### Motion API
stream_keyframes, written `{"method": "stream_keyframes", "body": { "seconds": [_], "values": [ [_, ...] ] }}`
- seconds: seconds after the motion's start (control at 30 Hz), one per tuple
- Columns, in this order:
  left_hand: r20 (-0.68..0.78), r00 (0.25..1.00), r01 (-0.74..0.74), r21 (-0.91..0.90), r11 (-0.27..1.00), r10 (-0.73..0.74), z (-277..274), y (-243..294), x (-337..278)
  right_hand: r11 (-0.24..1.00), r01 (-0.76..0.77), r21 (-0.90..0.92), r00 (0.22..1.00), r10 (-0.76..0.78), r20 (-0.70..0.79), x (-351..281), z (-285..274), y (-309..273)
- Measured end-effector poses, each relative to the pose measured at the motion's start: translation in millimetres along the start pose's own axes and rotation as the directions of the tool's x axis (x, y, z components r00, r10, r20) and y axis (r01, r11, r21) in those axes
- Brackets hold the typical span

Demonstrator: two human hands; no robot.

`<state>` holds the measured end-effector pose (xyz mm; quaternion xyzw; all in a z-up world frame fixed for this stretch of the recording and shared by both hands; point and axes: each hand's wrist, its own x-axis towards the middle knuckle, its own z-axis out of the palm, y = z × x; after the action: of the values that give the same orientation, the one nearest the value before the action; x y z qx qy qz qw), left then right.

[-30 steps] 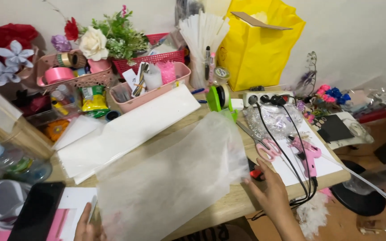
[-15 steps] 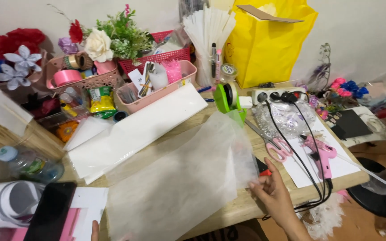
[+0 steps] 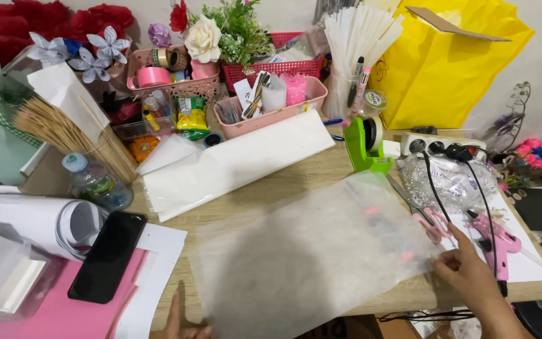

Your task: The person unfolds a sheet of white paper on a cluttered table, smooths it out, and then folds it in half. They then unfold it again and fold it into a smaller square shape.

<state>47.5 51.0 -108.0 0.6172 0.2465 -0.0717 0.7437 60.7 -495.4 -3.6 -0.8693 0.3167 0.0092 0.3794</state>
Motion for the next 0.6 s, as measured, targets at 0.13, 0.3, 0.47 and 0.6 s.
{"method": "stream_keyframes", "body": {
  "seconds": [0.13,0.3,0.47,0.6],
  "values": [
    [0.284,0.655,-0.515,0.846,0.138,0.700,32,80,6,0.995,-0.080,0.055,0.996,0.082,-0.033,-21,-9,-43],
    [0.607,0.430,-0.778,0.625,-0.067,0.668,106,112,86,0.936,0.010,0.352,0.990,0.039,-0.133,-33,8,-70],
    [0.616,0.785,-0.612,0.787,-0.079,0.055,163,122,141,0.975,-0.040,0.220,0.997,0.055,-0.059,-37,9,-67],
    [0.554,0.832,-0.555,0.832,-0.007,-0.012,171,127,144,0.947,0.062,0.314,0.996,-0.037,-0.087,-2,14,-21]
  ]
}}
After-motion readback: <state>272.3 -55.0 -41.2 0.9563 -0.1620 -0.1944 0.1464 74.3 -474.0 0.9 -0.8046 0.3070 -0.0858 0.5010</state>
